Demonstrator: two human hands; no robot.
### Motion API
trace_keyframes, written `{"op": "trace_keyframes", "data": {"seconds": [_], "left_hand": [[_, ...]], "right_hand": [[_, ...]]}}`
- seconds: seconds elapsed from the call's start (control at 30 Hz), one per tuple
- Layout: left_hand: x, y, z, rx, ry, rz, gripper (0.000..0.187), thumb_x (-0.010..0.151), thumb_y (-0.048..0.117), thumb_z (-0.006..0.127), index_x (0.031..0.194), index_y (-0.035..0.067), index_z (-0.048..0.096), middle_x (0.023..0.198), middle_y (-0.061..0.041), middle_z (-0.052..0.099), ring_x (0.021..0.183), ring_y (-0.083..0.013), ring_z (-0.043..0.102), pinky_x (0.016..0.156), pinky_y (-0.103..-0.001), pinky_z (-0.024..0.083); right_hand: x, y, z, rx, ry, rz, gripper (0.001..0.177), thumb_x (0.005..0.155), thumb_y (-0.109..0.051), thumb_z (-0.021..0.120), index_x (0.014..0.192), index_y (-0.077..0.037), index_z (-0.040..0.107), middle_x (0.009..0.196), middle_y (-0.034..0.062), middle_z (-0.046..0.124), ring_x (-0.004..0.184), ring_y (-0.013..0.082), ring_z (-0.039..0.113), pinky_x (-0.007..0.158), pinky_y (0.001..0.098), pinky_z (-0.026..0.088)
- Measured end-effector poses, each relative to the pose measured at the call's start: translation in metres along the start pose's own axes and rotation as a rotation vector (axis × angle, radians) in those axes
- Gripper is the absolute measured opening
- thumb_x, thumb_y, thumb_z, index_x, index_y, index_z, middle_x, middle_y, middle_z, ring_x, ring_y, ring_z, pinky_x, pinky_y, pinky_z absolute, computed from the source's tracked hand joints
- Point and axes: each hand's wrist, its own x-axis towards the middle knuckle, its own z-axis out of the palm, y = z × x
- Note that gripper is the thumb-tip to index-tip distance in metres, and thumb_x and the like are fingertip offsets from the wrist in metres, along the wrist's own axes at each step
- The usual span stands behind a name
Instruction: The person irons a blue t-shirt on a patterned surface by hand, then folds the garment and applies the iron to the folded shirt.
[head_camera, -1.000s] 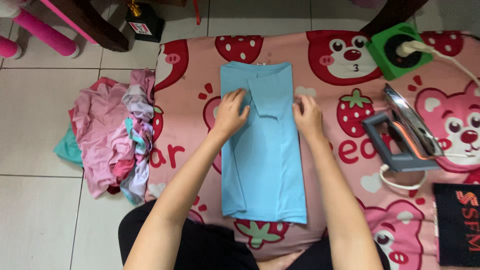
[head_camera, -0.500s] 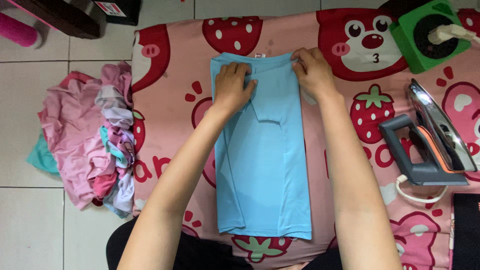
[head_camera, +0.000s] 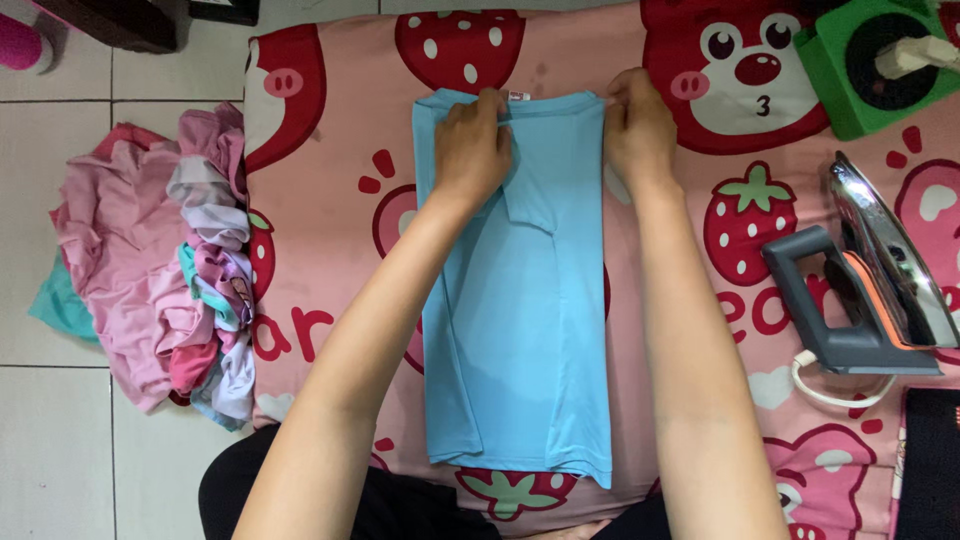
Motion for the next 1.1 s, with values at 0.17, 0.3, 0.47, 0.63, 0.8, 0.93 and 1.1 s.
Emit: {"op": "trace_keyframes", "data": {"seconds": [0.17,0.3,0.47,0.63,0.8,0.93,1.1], "left_hand": [[-0.004,-0.002,-0.005,-0.066,-0.014,0.007,0.027,0.089,0.003,0.068,0.113,0.007,0.057,0.099,-0.011,0.071,0.092,-0.0302,0.067,0.081,-0.048,0.049],[-0.008,0.004,-0.011,-0.069,-0.038,-0.028,0.027,0.09,0.004,0.069,0.114,0.007,0.059,0.104,-0.011,0.07,0.101,-0.0316,0.064,0.088,-0.049,0.047],[-0.032,0.023,-0.038,-0.032,0.14,0.135,0.044,0.081,0.005,0.071,0.124,0.005,0.057,0.121,-0.016,0.063,0.112,-0.0355,0.057,0.093,-0.048,0.044],[-0.1,0.047,-0.048,-0.008,-0.11,0.145,0.028,0.087,0.01,0.07,0.114,0.009,0.063,0.11,-0.012,0.067,0.106,-0.0312,0.062,0.089,-0.048,0.045],[-0.181,0.086,-0.037,-0.275,-0.21,0.036,0.024,0.092,0.018,0.069,0.113,0.009,0.062,0.1,-0.015,0.073,0.091,-0.0359,0.071,0.078,-0.045,0.056],[-0.218,0.117,-0.041,-0.26,-0.435,-0.224,0.032,0.089,0.025,0.071,0.113,0.007,0.061,0.098,-0.015,0.075,0.091,-0.0361,0.072,0.077,-0.047,0.056],[-0.245,0.139,-0.047,-0.252,-0.573,-0.4,0.047,0.086,0.03,0.072,0.123,0.005,0.056,0.098,-0.013,0.077,0.095,-0.037,0.072,0.082,-0.049,0.055]], "right_hand": [[-0.034,-0.007,0.009,-0.065,0.17,-0.226,0.024,0.095,0.0,0.059,0.119,-0.002,0.062,0.124,0.0192,0.063,0.117,0.0371,0.064,0.098,0.047,0.052],[-0.056,-0.017,0.013,-0.31,0.096,-0.25,0.037,0.091,-0.002,0.064,0.128,-0.001,0.067,0.135,0.0205,0.058,0.127,0.0418,0.056,0.105,0.0527,0.043],[-0.077,-0.018,0.004,-0.114,0.091,-0.187,0.042,0.097,-0.005,0.063,0.139,0.001,0.061,0.148,0.026,0.051,0.137,0.0438,0.052,0.114,0.05,0.043],[-0.124,-0.025,-0.005,-0.049,0.039,-0.083,0.042,0.095,-0.008,0.065,0.136,0.0,0.062,0.142,0.0246,0.055,0.132,0.0423,0.055,0.111,0.0477,0.045],[-0.175,-0.036,-0.016,-0.013,0.044,-0.065,0.039,0.095,-0.008,0.064,0.133,0.0,0.063,0.131,0.021,0.061,0.122,0.0386,0.06,0.106,0.0449,0.048],[-0.217,-0.041,-0.026,-0.023,0.031,-0.078,0.036,0.095,-0.004,0.06,0.13,0.0,0.065,0.13,0.0179,0.064,0.121,0.0376,0.06,0.104,0.0449,0.047],[-0.259,-0.038,-0.037,0.025,0.027,-0.094,0.038,0.095,0.0,0.055,0.131,-0.003,0.067,0.135,0.0174,0.063,0.124,0.0366,0.061,0.103,0.0425,0.05]]}}
